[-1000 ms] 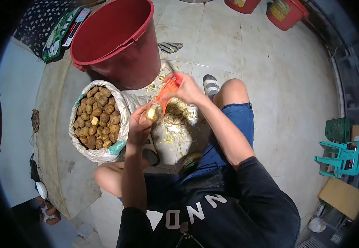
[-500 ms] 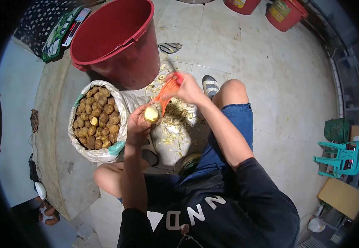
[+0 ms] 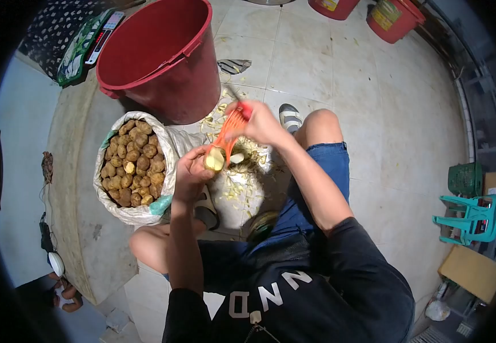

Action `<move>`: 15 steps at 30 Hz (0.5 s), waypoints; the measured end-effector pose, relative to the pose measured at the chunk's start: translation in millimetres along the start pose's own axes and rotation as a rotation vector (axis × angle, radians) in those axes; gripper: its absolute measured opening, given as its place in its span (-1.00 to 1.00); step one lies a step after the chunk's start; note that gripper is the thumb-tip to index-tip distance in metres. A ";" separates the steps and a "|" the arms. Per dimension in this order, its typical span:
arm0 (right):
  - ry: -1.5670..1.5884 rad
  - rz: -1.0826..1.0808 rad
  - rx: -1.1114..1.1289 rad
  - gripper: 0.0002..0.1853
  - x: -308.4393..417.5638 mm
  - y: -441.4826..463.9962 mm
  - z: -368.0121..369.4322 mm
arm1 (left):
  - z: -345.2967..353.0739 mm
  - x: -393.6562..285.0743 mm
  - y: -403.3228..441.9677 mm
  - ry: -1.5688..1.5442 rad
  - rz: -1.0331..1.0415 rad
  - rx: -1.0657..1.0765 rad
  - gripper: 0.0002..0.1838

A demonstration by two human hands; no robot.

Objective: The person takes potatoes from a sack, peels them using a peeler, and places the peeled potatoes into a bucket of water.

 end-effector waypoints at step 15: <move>0.152 -0.008 -0.018 -0.55 7.0 1.5 -6.2 | 1.5 -6.6 -0.8 -0.218 0.069 -0.024 -0.22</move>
Point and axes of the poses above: each hand's wrist, its own y-axis towards the middle knuckle, its own z-axis out of the palm, x = y × z, the point moved 4 cm from there along y, towards the middle knuckle, and after that the axes turned 3 degrees about -y, right-handed, at the moved point
